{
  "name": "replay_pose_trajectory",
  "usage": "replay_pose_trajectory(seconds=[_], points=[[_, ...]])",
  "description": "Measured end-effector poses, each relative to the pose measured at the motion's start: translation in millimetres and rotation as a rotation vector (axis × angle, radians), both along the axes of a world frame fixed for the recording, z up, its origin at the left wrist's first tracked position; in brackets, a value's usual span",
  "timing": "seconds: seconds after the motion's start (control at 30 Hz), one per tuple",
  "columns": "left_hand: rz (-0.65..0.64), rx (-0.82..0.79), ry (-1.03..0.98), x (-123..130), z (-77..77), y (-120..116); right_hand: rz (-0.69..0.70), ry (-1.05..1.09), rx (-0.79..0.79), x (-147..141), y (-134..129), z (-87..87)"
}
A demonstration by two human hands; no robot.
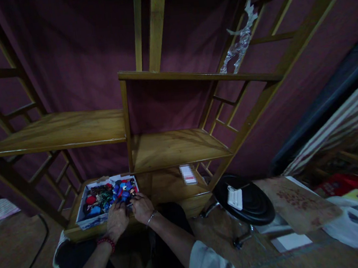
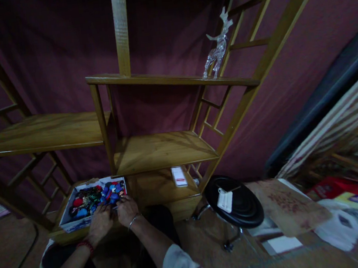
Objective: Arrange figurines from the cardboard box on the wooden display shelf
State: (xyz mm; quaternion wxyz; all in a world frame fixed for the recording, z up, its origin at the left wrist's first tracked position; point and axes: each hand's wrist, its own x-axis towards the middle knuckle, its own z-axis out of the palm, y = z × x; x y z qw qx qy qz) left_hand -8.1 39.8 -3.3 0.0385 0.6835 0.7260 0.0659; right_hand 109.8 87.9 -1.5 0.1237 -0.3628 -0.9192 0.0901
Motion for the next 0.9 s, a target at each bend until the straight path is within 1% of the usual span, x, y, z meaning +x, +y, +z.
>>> replay_pose_trajectory(seconds=[0.1, 0.17, 0.33, 0.43, 0.5, 0.6, 0.7, 0.9], points=[[0.008, -0.018, -0.021, -1, -7.5, 1, 0.026, -0.097, 0.0, -4, 5, -7.0], [0.01, -0.03, -0.047, -2, -10.9, 3, 0.014, -0.134, -0.013, -5, 7, -9.7], [-0.041, -0.043, -0.089, -7, -14.3, 6, -0.034, -0.123, -0.028, -5, 7, -10.4], [-0.084, -0.037, -0.136, -11, -12.2, 4, -0.065, -0.103, -0.031, -4, 1, -7.2], [-0.09, -0.064, -0.158, -13, -9.3, 4, -0.084, -0.1, -0.037, -5, -4, -4.9], [-0.078, -0.121, -0.155, -16, -4.2, 3, -0.108, -0.093, -0.044, -6, -10, -3.2], [-0.077, -0.133, -0.145, -16, -0.4, 2, -0.121, -0.099, -0.051, -9, -11, -3.7], [-0.011, -0.164, -0.114, -12, 1.4, 2, -0.143, -0.1, -0.082, -10, -11, -1.9]])
